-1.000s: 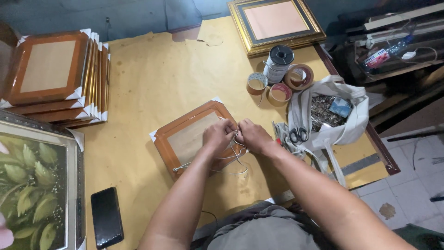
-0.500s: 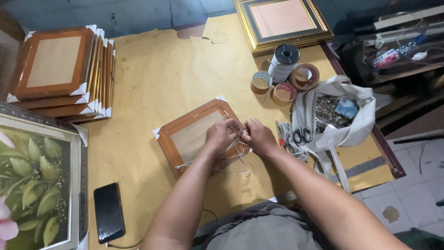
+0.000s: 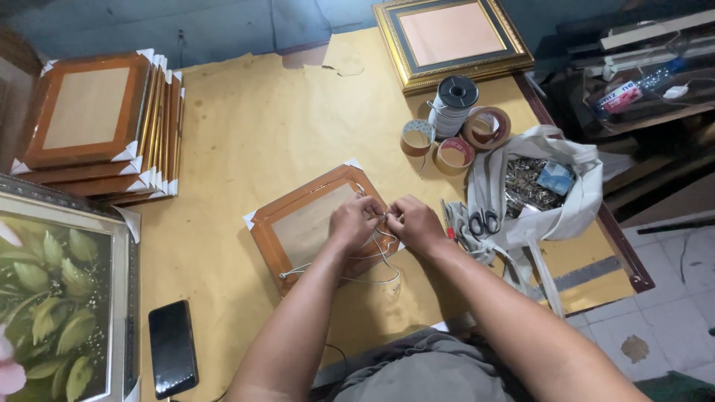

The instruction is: Attaching a hanging wire to the back of a picture frame by threading it through eyelets and twisting the ends.

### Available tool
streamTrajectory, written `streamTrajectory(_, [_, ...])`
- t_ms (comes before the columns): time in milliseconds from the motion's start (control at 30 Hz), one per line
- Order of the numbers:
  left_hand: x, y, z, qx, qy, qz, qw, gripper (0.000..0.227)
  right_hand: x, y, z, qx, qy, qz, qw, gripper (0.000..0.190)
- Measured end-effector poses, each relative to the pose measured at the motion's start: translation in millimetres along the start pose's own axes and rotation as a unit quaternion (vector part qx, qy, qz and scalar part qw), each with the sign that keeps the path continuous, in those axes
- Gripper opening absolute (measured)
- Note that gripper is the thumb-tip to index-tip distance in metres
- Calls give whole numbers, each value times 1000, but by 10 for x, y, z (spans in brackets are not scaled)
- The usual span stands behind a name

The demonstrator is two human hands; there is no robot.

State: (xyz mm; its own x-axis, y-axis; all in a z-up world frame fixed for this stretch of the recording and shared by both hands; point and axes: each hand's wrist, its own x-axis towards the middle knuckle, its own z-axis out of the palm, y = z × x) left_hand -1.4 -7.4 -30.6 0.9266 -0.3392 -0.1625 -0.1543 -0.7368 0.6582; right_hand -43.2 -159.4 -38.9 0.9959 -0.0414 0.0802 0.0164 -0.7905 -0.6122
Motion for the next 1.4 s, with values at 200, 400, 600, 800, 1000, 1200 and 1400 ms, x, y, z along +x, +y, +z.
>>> streamTrajectory(200, [-34, 40, -41, -7, -6, -6, 1000, 8, 93, 111, 143, -77, -72, -7, 994, 17])
streamTrajectory(400, [-10, 32, -35, -15, -6, -16, 1000, 8, 18, -52, -44, -69, -102, 12, 992, 18])
streamTrajectory(600, [-37, 65, -93, -21, -8, -13, 1000, 9, -62, -266, -291, 32, -67, -5, 997, 26])
streamTrajectory(800, [-19, 42, -89, -32, -18, -11, 999, 11, -31, 0, -64, 28, -8, -35, 999, 7])
streamTrajectory(1000, [-4, -80, -46, -94, -26, 8, 995, 18, 25, 216, -4, 87, 60, 75, 992, 20])
streamTrajectory(1200, [-18, -68, -94, -136, -27, -2, 990, 20, 76, 12, -212, 209, 149, 329, 908, 12])
streamTrajectory(1400, [-323, 52, -218, 25, 64, 26, 997, 20, 85, 9, -262, -81, 159, -54, 983, 41])
